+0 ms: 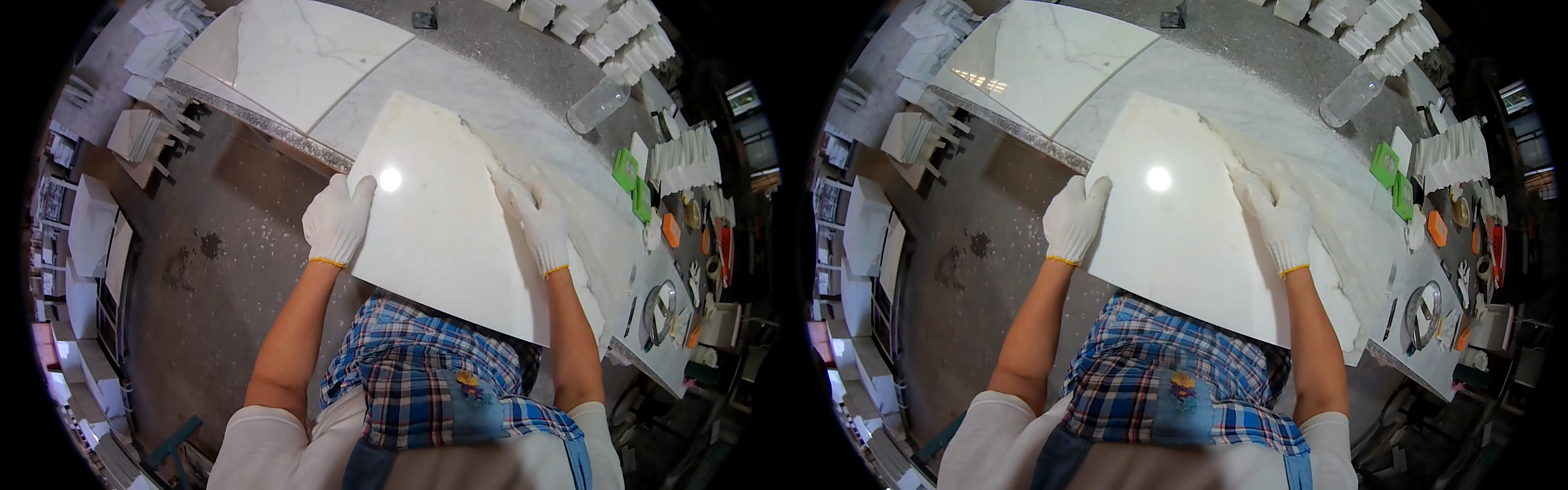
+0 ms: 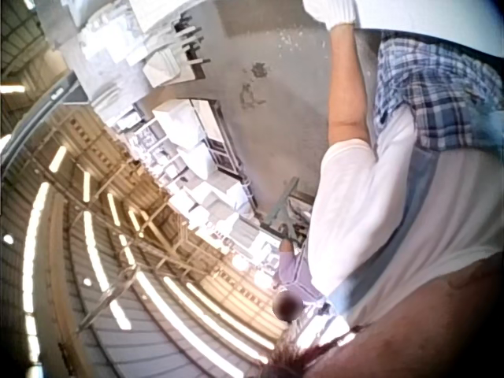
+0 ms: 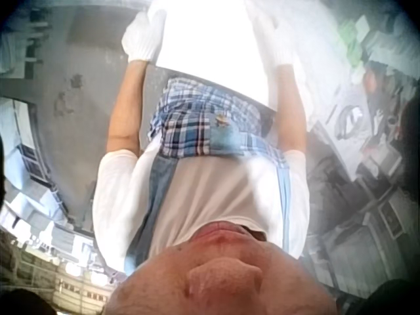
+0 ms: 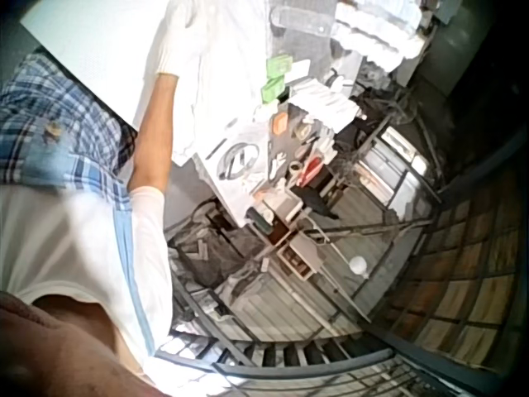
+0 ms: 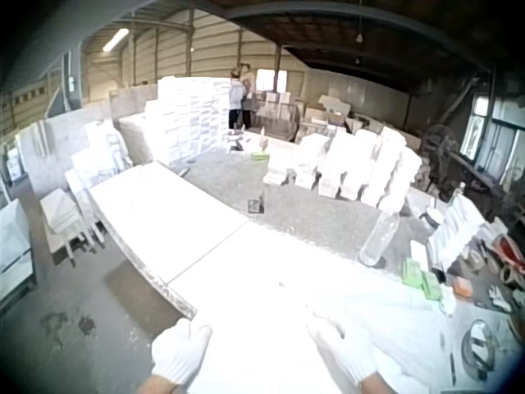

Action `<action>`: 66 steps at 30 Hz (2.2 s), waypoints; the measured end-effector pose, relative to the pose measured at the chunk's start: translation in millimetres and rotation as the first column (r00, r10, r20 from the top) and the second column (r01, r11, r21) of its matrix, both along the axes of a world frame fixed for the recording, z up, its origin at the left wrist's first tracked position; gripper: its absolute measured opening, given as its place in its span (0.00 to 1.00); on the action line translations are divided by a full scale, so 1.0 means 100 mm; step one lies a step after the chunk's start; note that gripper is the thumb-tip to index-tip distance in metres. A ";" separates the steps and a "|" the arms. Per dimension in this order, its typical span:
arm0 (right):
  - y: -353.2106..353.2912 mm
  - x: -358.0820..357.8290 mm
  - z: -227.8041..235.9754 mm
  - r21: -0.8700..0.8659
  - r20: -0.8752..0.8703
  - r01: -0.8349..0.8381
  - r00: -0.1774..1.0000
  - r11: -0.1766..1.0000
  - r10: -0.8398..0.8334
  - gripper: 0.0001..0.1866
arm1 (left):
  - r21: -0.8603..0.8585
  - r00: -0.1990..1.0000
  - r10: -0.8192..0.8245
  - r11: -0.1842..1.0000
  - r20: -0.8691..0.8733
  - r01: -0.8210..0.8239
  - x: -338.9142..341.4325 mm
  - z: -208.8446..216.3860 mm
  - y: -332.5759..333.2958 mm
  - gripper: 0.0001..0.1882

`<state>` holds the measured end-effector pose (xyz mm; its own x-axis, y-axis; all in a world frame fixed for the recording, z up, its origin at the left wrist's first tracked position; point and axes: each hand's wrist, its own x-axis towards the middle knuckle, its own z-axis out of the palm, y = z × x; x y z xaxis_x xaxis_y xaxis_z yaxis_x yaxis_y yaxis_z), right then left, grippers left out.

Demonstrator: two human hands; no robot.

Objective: The person uses a metal scraper to remove a white residue from the surface of a large white tile. They hold the tile steady with one hand while scraping with the other, working methodically across the surface to clear the material.

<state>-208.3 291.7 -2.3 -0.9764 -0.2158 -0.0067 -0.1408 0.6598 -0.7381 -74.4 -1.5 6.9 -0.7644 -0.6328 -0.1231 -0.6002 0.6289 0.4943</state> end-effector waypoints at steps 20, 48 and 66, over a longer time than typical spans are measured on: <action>0.03 0.05 -0.05 -0.124 -0.035 0.011 0.999 0.992 -0.016 0.25 | 0.001 1.000 0.004 1.000 0.002 -0.004 -0.01 0.04 0.02 0.32; 0.01 0.69 0.25 -0.021 0.129 -0.086 0.988 0.996 0.088 0.20 | 0.045 1.000 0.023 0.999 0.018 -0.023 0.00 0.07 0.03 0.32; -0.38 0.74 0.17 -0.003 0.046 -0.182 0.982 0.983 0.182 0.18 | 0.065 1.000 0.014 0.998 0.016 -0.015 0.01 0.09 0.01 0.33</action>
